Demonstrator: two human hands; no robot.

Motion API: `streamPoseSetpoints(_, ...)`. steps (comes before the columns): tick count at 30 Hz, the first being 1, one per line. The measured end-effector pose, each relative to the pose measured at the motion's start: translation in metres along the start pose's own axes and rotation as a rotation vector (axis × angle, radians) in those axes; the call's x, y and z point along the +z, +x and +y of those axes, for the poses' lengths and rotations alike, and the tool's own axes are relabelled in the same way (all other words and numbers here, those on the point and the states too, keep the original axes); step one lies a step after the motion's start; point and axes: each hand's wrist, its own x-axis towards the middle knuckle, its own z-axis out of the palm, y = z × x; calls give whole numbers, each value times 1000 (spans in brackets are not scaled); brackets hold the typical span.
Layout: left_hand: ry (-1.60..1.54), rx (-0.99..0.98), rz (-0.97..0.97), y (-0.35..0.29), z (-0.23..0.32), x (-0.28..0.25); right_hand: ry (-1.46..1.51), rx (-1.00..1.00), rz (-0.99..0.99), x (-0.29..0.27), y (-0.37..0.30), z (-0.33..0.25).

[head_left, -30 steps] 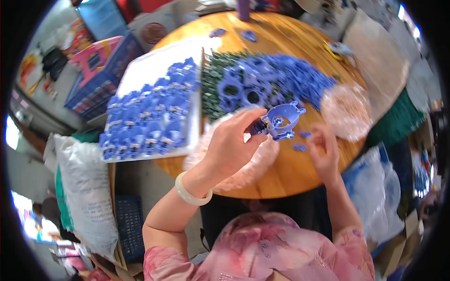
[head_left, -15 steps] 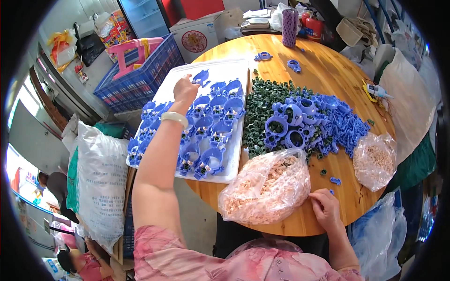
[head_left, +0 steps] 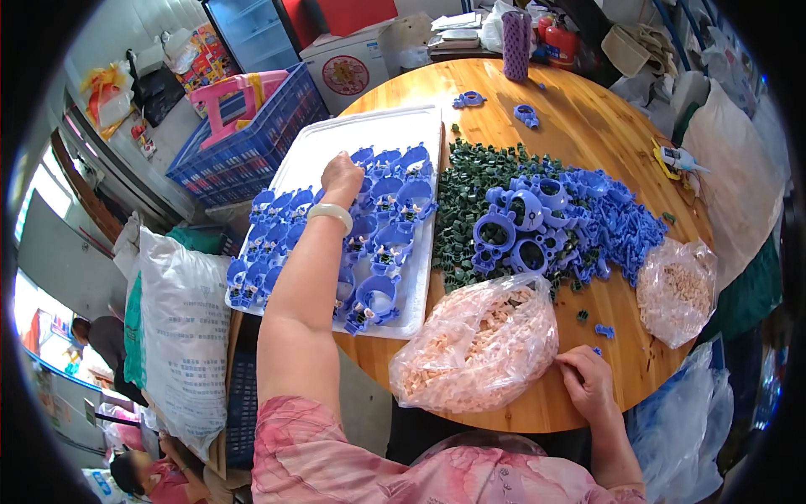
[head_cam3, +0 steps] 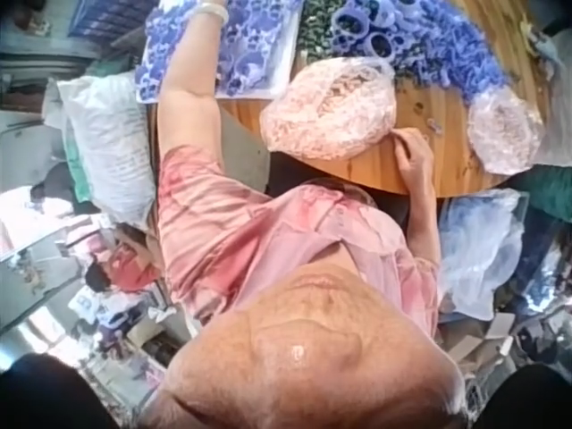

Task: Assembling small plastic components into blue frames.

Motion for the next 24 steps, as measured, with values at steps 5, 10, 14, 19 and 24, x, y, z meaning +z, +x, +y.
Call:
streamPoseSetpoints(5, 57, 54, 20, 1, -10, -9, -8, -24, -32, -1, 5, 4)
streamPoseSetpoints(10, 6, 420, 176, -47, 42, -51, -6, -10, -53, -3, 5, 4)
streamPoseSetpoints(14, -354, 838, 127, -131, 95, -54, -4, -16, -61, -4, 2, 6)
streamPoseSetpoints(19, -225, 788, 77, -187, 125, -42, -6, -27, -53, -4, -4, 7)
streamPoseSetpoints(24, -266, 568, -158, -171, 127, -28, -11, -31, -57, -5, -7, 6)
